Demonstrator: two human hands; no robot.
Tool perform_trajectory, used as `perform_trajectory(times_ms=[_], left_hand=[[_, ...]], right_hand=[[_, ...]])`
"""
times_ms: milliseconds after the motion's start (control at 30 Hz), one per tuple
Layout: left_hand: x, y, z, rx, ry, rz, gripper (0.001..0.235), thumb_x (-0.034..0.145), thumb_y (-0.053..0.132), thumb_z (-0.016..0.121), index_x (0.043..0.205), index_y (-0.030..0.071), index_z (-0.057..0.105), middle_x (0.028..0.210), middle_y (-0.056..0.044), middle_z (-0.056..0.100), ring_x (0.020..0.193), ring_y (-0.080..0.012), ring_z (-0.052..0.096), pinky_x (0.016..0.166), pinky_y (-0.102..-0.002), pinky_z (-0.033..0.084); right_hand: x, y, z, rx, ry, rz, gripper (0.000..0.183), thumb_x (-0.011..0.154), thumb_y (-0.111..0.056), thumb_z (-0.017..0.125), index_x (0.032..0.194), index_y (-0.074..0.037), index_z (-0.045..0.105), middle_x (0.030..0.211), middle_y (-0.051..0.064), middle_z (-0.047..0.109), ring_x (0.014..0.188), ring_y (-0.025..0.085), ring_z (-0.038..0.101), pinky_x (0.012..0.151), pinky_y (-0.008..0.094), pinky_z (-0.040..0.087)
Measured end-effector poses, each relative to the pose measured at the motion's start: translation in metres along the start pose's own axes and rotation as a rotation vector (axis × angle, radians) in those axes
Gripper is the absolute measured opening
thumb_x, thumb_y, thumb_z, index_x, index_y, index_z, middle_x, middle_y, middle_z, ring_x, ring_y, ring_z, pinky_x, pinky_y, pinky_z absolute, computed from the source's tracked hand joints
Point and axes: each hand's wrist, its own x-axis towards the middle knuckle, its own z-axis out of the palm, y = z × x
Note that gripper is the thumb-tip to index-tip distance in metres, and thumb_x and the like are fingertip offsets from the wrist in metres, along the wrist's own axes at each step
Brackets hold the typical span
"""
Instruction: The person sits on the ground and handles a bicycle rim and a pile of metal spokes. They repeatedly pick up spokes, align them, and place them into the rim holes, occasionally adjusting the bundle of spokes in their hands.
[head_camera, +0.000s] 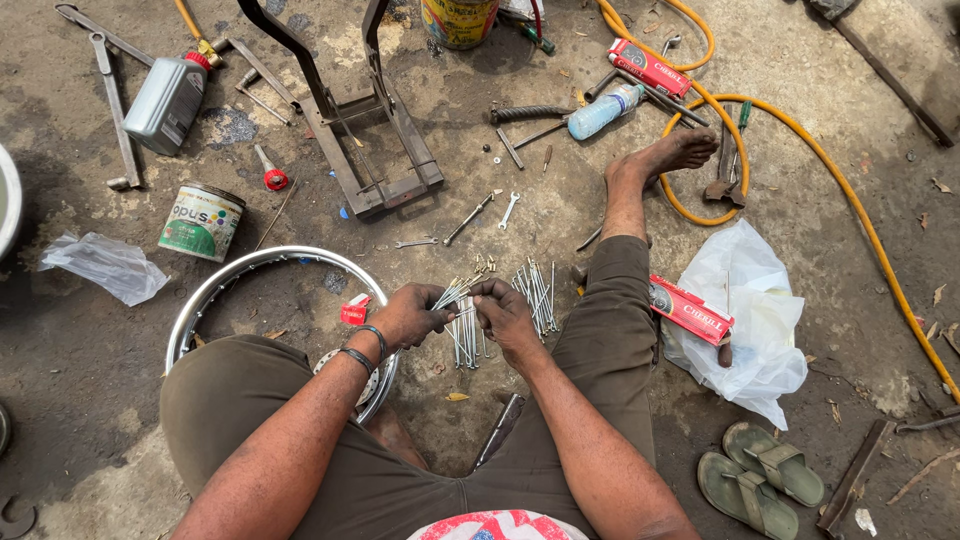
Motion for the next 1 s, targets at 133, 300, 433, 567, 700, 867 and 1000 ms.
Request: perform_trajectory(times_ms=[133,300,433,567,700,867,1000], left_hand=[[0.000,-0.001,0.001,0.032,0.026,0.005,0.023,0.094,0.021,0.073,0.116,0.013,0.074,0.073,-0.002,0.068,0.048,-0.0066,0.050,0.041,-0.026,0.039],[0.001,-0.002,-0.001,0.024,0.021,0.050,0.021,0.095,0.022,0.073,0.111,0.009,0.075,0.073,-0.001,0.069,0.047,-0.0067,0.048,0.040,-0.026,0.036],[0.007,-0.011,0.002,-0.010,0.019,0.026,0.020,0.094,0.022,0.073,0.111,0.010,0.075,0.071,-0.001,0.068,0.046,-0.0063,0.048,0.039,-0.026,0.035],[0.010,-0.013,-0.001,-0.072,-0.008,0.064,0.020,0.093,0.020,0.074,0.110,0.009,0.075,0.070,-0.001,0.068,0.045,-0.0067,0.047,0.038,-0.027,0.034],[0.008,-0.015,0.006,-0.037,0.013,0.068,0.021,0.094,0.020,0.074,0.112,0.011,0.076,0.069,-0.001,0.067,0.045,-0.0068,0.049,0.038,-0.028,0.037],[0.008,-0.011,0.001,0.016,0.037,0.079,0.020,0.094,0.020,0.073,0.112,0.012,0.075,0.068,0.000,0.066,0.045,-0.0076,0.049,0.038,-0.028,0.038],[0.009,-0.013,0.003,0.033,0.033,0.075,0.019,0.095,0.020,0.072,0.112,0.011,0.074,0.068,0.000,0.065,0.046,-0.0081,0.051,0.038,-0.028,0.040]], right_hand=[[-0.001,0.000,-0.001,-0.001,-0.001,0.018,0.017,0.096,-0.018,0.062,0.109,-0.007,0.064,0.075,-0.003,0.058,0.065,0.004,0.053,0.053,0.020,0.043],[0.003,-0.002,0.002,0.015,-0.052,-0.084,0.020,0.095,-0.015,0.066,0.111,-0.004,0.065,0.072,-0.002,0.054,0.059,0.006,0.046,0.050,0.023,0.039],[0.001,0.004,-0.006,0.028,-0.046,-0.039,0.019,0.097,-0.017,0.063,0.110,-0.003,0.066,0.069,-0.002,0.053,0.055,0.007,0.045,0.048,0.024,0.038],[0.007,0.004,-0.002,0.094,-0.079,-0.126,0.021,0.093,-0.009,0.062,0.113,-0.006,0.063,0.078,-0.004,0.058,0.061,0.006,0.051,0.053,0.024,0.043],[0.002,0.009,-0.006,0.052,-0.011,0.008,0.016,0.099,-0.015,0.063,0.109,-0.003,0.065,0.072,0.000,0.054,0.056,0.008,0.050,0.048,0.025,0.039],[0.010,0.011,-0.006,0.089,-0.023,-0.073,0.022,0.090,-0.007,0.063,0.112,-0.005,0.064,0.079,-0.003,0.059,0.061,0.006,0.052,0.051,0.024,0.042],[0.009,0.013,-0.008,0.053,-0.007,-0.054,0.020,0.093,-0.013,0.066,0.110,-0.004,0.066,0.074,0.001,0.056,0.058,0.008,0.050,0.050,0.026,0.040]])
